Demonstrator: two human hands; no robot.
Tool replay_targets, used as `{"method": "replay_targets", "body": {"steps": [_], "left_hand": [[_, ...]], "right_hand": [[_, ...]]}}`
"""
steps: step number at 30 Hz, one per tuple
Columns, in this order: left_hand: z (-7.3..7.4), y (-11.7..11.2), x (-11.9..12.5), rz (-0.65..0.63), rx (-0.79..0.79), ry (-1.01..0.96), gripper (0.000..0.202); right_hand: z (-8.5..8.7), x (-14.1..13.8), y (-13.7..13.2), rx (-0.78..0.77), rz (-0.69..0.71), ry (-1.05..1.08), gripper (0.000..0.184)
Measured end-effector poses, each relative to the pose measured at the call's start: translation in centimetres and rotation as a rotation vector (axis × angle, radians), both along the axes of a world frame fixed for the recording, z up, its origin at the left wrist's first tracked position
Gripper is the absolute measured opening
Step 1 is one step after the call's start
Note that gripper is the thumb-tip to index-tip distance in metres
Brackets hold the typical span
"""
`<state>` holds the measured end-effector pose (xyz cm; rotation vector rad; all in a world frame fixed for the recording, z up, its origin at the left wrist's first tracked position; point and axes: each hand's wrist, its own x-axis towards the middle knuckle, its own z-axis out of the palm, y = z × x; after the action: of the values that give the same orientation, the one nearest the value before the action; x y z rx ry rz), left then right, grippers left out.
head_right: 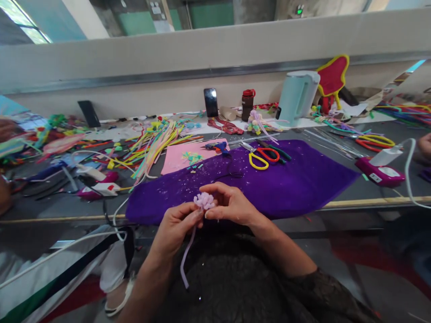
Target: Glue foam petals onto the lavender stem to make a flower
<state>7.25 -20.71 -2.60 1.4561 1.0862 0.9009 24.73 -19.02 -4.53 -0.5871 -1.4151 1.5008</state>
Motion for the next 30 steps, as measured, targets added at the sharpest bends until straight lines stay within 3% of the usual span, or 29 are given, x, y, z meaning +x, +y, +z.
{"method": "replay_targets", "body": {"steps": [6,12,17,30], "left_hand": [[-0.1,-0.2,0.0,-0.057,-0.016,0.016,0.028],[-0.6,0.0,-0.2,-0.138,-0.2,-0.1,0.03],[-1.2,0.2,-0.4,-0.134,-0.209,-0.113,0.029],[-1.8,0.6,-0.7,-0.156,-0.165,-0.101,0.031]], "right_hand": [[0.6,0.1,-0.1,0.097,0.059,-0.045,0.054],[0.9,0.6,0.1,0.201,0.08,-0.149,0.061],[1.3,0.4,0.4,0.283,0.084,-0.199,0.048],[0.8,-0.3,0.5,0.175,0.064,-0.103,0.033]]}}
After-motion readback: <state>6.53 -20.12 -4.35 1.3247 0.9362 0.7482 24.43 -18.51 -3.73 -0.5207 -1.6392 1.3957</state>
